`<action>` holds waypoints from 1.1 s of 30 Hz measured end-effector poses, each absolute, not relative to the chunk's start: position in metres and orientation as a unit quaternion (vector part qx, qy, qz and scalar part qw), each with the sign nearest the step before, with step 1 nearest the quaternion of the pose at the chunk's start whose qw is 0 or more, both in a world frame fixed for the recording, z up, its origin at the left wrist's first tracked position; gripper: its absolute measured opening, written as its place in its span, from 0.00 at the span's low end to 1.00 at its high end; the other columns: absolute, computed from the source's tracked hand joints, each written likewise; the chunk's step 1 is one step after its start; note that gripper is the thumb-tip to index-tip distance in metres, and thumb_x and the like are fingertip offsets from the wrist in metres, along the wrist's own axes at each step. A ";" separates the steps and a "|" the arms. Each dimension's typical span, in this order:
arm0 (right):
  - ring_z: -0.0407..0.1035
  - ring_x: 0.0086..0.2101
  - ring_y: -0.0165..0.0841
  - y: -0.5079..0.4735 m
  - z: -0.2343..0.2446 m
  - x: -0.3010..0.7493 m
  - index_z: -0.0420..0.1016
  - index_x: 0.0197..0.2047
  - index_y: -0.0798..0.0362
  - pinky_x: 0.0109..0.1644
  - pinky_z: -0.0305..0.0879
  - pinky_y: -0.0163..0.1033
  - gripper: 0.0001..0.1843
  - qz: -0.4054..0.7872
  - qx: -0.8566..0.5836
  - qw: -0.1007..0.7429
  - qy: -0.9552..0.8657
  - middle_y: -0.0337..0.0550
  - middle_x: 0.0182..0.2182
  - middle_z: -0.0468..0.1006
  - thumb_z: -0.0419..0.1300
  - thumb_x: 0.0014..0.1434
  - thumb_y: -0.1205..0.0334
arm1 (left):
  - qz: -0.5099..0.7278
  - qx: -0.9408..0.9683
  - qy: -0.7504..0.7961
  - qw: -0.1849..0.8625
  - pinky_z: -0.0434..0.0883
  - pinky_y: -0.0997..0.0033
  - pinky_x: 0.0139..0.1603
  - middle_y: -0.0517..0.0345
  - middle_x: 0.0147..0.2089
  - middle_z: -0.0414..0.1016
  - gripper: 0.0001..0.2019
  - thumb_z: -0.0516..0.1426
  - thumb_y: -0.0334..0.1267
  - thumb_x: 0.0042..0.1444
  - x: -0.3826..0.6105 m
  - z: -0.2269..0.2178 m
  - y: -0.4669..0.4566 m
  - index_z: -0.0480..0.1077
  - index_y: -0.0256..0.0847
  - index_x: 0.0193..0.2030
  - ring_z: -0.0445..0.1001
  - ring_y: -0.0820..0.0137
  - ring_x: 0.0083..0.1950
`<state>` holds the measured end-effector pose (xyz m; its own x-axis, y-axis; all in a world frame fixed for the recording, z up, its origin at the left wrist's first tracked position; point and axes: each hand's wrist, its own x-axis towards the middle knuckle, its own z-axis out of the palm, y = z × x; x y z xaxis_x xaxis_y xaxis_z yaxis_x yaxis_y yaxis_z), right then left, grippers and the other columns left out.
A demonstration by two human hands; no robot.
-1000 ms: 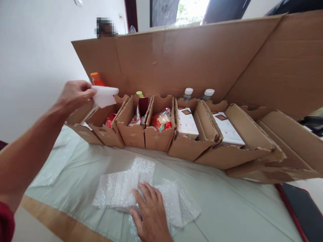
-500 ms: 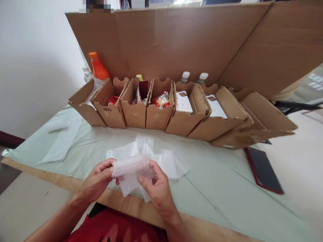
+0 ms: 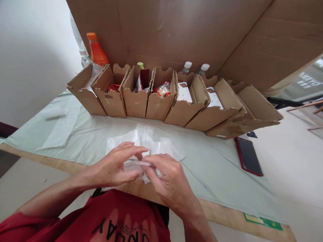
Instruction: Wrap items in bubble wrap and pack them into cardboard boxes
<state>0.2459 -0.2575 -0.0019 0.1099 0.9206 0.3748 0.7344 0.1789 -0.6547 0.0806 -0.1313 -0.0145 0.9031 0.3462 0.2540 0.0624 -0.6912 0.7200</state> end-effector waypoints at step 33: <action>0.68 0.60 0.47 -0.170 -0.166 0.272 0.73 0.64 0.48 0.57 0.65 0.50 0.24 -0.150 -0.572 0.197 -0.782 0.53 0.63 0.73 0.57 0.66 0.57 | 0.283 0.843 0.457 0.030 0.72 0.58 0.61 0.50 0.59 0.78 0.21 0.53 0.33 0.59 0.059 0.064 0.157 0.75 0.39 0.58 0.76 0.58 0.58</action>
<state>0.2722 -0.1703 -0.1661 -0.2685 0.8353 0.4798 0.9535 0.3013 0.0091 0.0595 0.1573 0.0640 0.4225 0.7870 0.4496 0.7536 -0.5806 0.3081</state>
